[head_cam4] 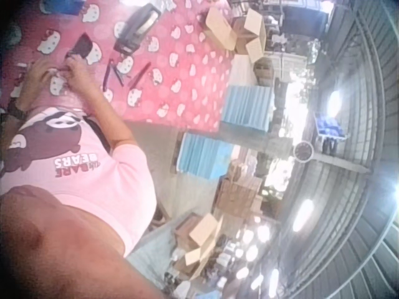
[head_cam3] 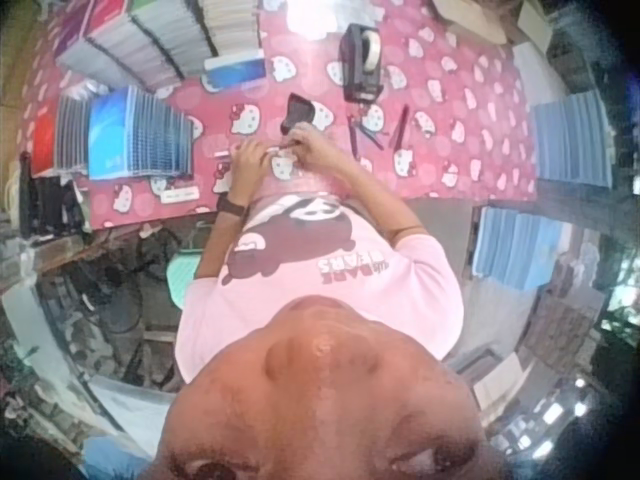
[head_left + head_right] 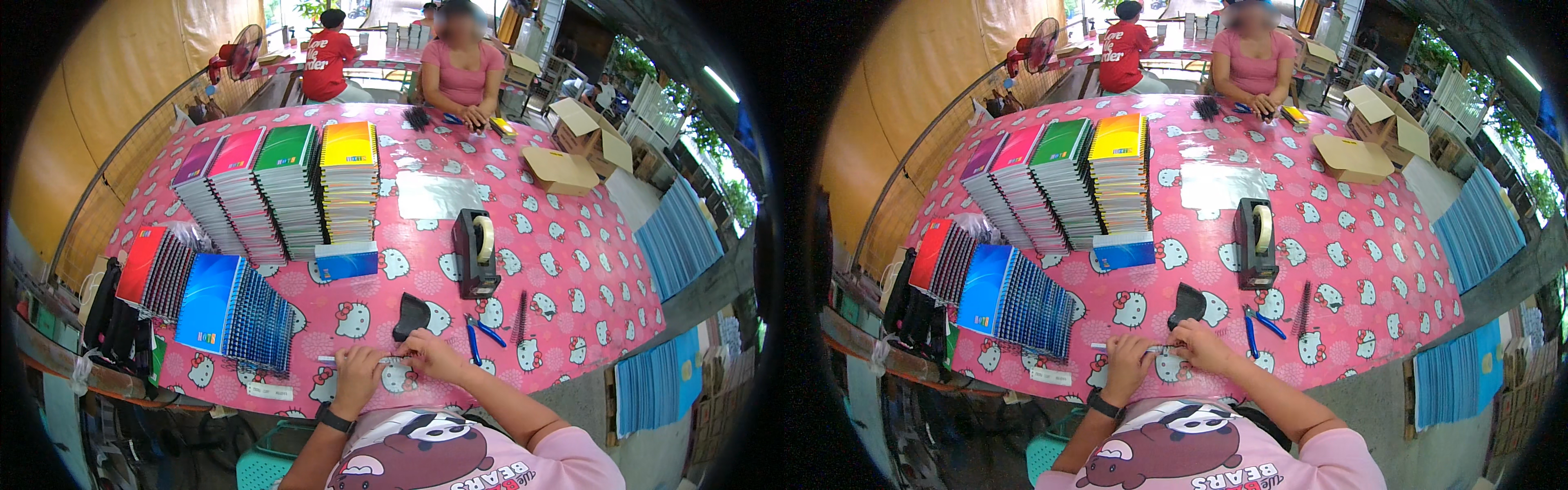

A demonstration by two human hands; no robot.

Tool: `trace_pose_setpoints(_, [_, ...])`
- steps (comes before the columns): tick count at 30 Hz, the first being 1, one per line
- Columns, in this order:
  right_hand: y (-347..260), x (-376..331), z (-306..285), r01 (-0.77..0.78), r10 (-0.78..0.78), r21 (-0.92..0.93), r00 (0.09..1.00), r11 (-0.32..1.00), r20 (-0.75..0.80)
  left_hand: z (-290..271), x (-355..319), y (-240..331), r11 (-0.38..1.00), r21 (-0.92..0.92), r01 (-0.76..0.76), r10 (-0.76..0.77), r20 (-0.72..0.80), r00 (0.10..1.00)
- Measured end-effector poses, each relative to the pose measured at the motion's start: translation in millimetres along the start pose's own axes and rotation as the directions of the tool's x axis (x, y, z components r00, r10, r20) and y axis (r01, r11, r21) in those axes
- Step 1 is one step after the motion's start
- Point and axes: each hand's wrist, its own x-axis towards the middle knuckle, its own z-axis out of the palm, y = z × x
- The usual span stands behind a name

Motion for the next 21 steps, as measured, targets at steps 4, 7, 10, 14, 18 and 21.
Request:
trace_pose_setpoints(4, [-5.6, 2.3, -1.3, 0.090, -0.100, -0.284, 0.995, 0.955, -0.023, -0.9, -0.6, -0.4, 1.000, 0.009, -0.009, 0.009, -0.012, 1.000])
trace_pose_setpoints(7, [-0.7, -0.6, -0.1, 0.107, -0.107, -0.193, 0.994, 0.975, 0.013, 1.1, -2.7, -2.3, 0.999, 0.019, -0.026, 0.027, -0.029, 0.999])
trace_pose_setpoints(10, [-4.6, -1.9, -0.2, -0.192, 0.198, -0.048, 0.958, 0.980, 0.205, 1.1, -3.9, -2.0, 0.999, 0.034, -0.028, 0.029, -0.016, 0.999])
trace_pose_setpoints(14, [-7.9, -0.3, -1.6, -0.195, 0.174, 0.144, 0.974, 0.970, 0.146, -4.6, -2.7, 3.5, 1.000, -0.001, -0.019, 0.019, 0.037, 0.999])
trace_pose_setpoints(18, [24.4, 5.2, -7.7, -0.250, 0.230, 0.165, 0.965, 0.954, 0.129, -7.3, -3.8, 4.9, 0.999, 0.028, -0.046, 0.044, 0.073, 0.996])
trace_pose_setpoints(21, [48.2, 12.6, -23.9, -0.097, 0.076, -0.170, 0.989, 0.981, -0.127, -9.8, -3.0, 4.8, 0.997, 0.004, -0.071, 0.071, 0.080, 0.994])
